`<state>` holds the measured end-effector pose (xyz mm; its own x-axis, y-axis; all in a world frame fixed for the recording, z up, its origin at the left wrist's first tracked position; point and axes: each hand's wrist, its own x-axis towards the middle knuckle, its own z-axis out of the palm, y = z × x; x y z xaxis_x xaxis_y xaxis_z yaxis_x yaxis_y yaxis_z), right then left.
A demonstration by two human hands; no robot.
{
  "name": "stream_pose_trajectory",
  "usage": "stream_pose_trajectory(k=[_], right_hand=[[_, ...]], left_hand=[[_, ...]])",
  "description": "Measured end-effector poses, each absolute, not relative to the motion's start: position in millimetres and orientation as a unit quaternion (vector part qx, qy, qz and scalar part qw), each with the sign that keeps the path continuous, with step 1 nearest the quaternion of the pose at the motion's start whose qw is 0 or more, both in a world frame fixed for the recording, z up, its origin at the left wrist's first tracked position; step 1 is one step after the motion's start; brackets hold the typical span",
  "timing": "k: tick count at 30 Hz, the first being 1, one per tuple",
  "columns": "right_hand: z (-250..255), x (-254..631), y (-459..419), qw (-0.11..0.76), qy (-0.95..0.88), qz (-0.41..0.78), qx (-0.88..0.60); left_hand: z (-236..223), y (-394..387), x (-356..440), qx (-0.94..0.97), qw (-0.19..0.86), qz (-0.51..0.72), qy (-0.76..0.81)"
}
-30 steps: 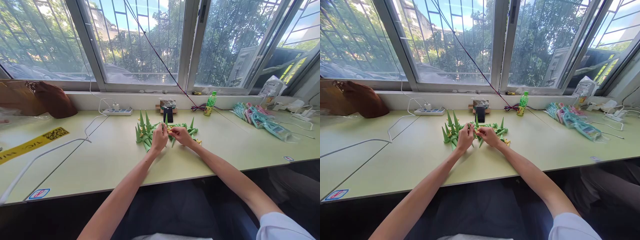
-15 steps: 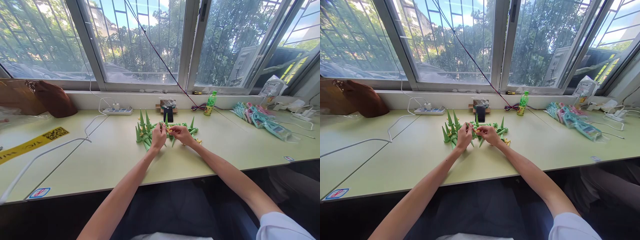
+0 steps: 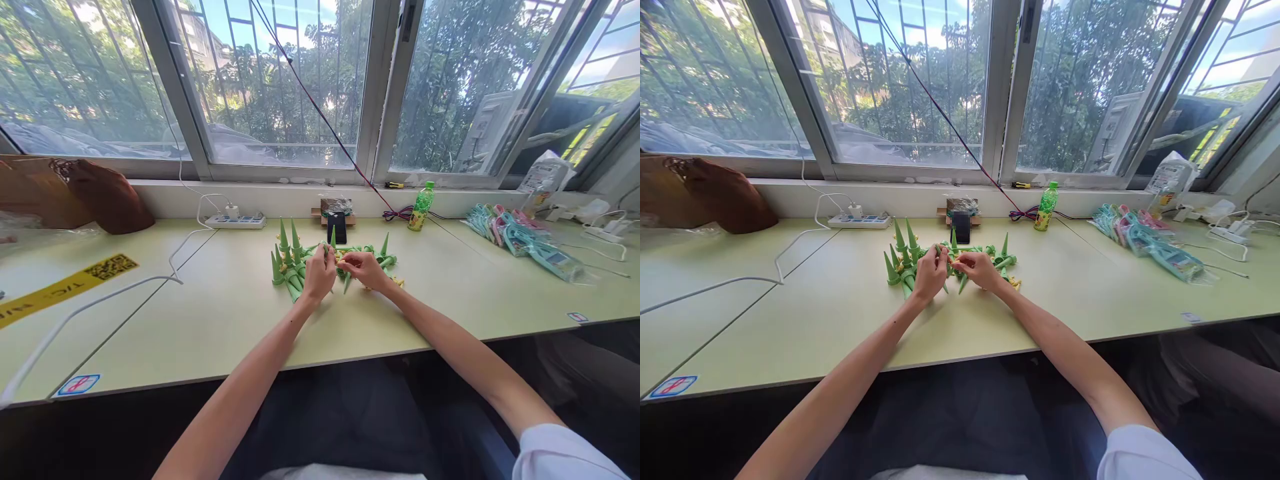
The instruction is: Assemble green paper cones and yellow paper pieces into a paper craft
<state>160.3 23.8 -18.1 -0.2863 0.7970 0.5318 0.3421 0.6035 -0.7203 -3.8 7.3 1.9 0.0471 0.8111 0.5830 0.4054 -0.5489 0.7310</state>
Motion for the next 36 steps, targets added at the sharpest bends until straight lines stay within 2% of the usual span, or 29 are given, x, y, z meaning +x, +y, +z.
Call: stream_pose_trajectory(k=[14, 27, 36], right_hand=[[-17.0, 161.3, 23.2, 0.456, -0.780, 0.171, -0.393], [-19.3, 162.7, 26.3, 0.494, -0.762, 0.194, -0.370], [-16.8, 163.3, 23.8, 0.491, -0.760, 0.194, -0.379]], left_hand=[[3.2, 5.6, -3.6, 0.701, 0.186, 0.530, 0.439], [1.6, 7.8, -3.4, 0.695, 0.183, 0.536, 0.443], [1.3, 7.9, -3.1, 0.695, 0.182, 0.538, 0.441]])
